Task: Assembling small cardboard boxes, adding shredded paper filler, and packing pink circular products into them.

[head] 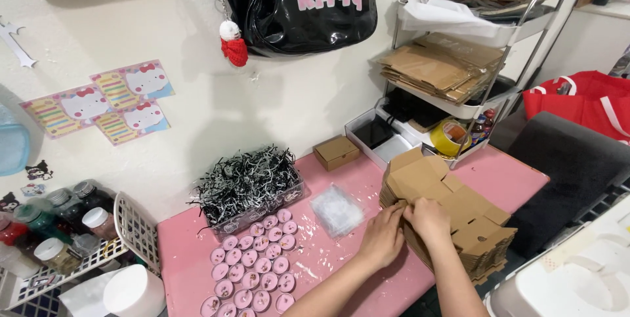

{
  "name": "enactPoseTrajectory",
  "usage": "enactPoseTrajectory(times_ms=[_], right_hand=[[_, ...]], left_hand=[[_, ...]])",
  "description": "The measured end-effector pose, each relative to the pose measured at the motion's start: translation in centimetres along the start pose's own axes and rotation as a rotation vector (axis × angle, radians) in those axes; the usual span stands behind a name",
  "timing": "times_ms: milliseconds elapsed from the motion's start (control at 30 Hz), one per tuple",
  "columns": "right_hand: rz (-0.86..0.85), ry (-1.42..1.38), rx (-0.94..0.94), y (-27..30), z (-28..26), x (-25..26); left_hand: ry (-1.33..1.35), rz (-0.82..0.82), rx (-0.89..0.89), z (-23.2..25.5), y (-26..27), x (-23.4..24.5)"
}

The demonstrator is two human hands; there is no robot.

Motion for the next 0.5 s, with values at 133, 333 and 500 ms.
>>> enactPoseTrajectory(times_ms=[133, 333, 500], right_hand=[[0.003, 0.09, -0.058, -0.8, 0.3, 0.2], [0.283, 0.006, -0.03, 0.7, -2.2, 8.4], [0.681, -0.143, 0.082, 6.9, -7.8, 16.0]], left_hand=[[-0.167, 0.016, -0.127, 1.0, 0.5, 0.2], [-0.398, 0.02, -0.145, 1.5, 0.1, -0.8], [-0.299, -0.086, -0.024, 2.7, -0.8, 1.5]])
Point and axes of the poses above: each hand's wrist, its own y-axis away from the middle knuckle, its own x-axis out of the back of the hand, z = x × y, the point moved 4 cm from there along -y, towards the middle knuckle, and after that the axes turned 2 degrees about x, right-handed, at the moved point
